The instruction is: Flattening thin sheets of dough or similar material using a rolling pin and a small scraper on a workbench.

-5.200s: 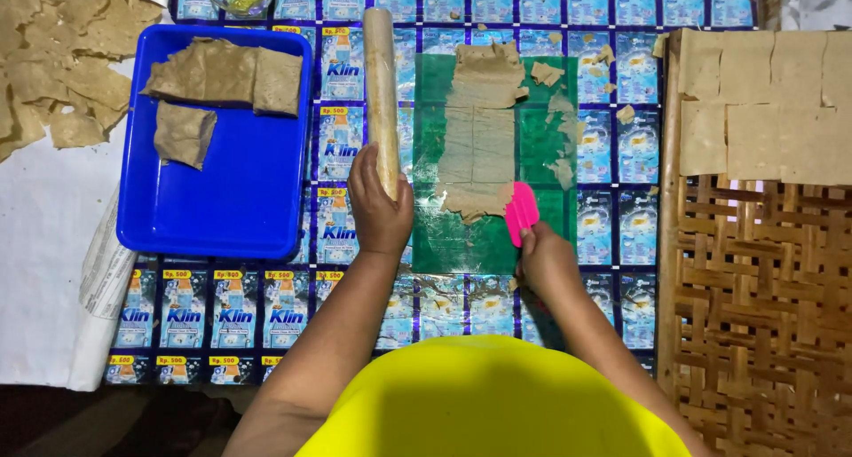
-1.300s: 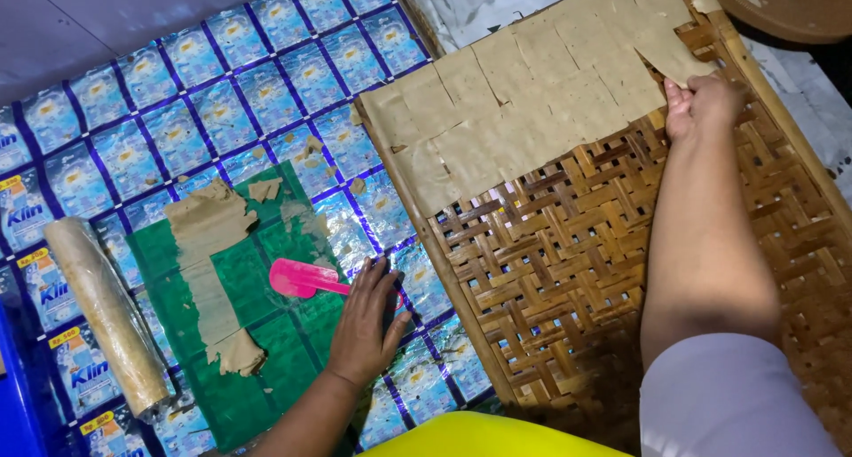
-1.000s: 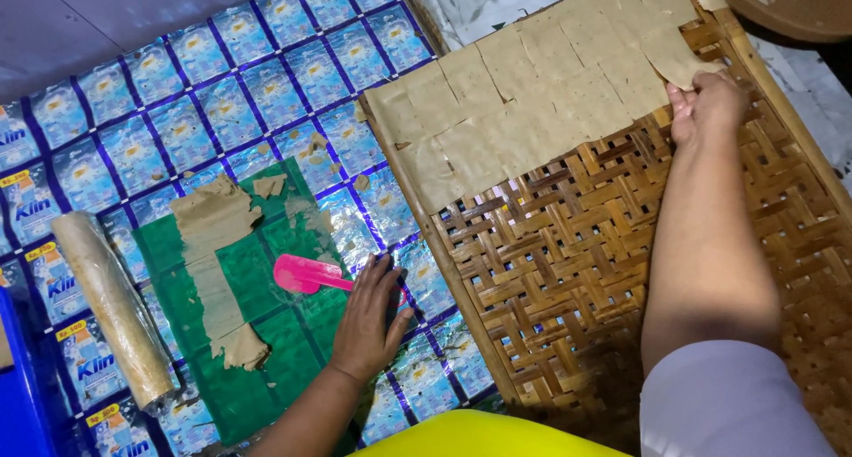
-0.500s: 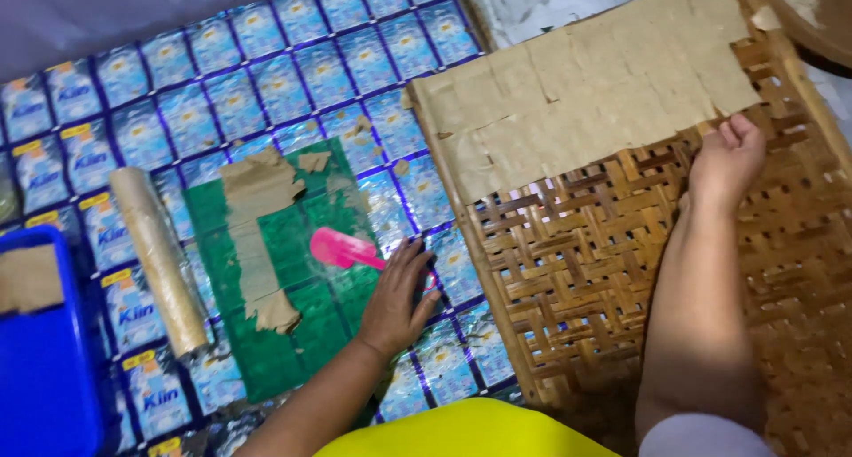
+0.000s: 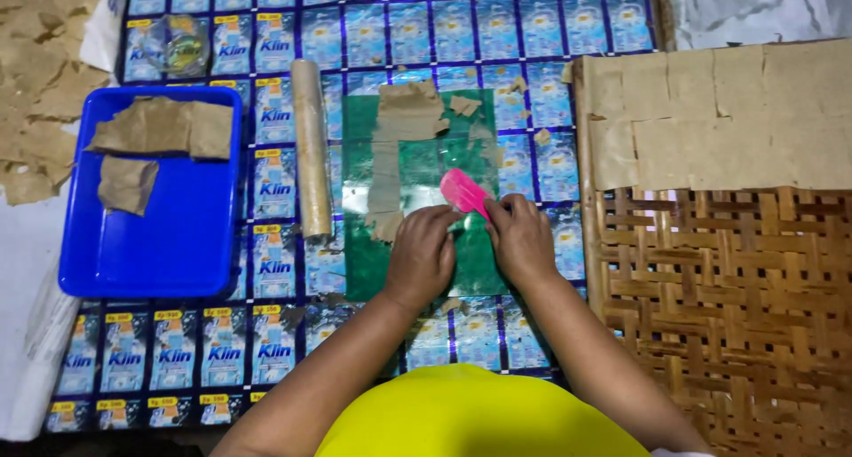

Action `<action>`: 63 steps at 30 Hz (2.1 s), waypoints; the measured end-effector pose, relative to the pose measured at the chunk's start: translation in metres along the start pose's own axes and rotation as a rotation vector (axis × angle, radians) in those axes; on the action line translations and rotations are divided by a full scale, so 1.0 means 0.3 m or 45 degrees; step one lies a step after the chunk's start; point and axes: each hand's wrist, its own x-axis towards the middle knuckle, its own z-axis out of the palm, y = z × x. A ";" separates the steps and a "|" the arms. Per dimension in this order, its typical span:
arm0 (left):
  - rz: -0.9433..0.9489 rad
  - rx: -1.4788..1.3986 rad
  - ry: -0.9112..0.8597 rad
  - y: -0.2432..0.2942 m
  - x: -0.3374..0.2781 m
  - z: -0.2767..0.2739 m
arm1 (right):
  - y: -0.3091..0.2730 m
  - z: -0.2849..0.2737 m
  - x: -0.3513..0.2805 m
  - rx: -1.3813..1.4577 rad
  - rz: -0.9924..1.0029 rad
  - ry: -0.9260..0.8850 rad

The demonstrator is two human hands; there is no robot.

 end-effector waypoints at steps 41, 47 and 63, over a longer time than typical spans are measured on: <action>-0.378 0.134 -0.137 -0.570 0.481 -0.032 | 0.092 -0.097 0.642 0.223 0.410 -0.637; -0.364 0.208 -0.249 -0.653 0.555 0.013 | 0.065 -0.059 0.753 0.258 0.398 -0.642; -0.201 0.132 -0.393 -0.462 0.317 -0.128 | -0.087 -0.122 0.339 0.184 0.556 -0.500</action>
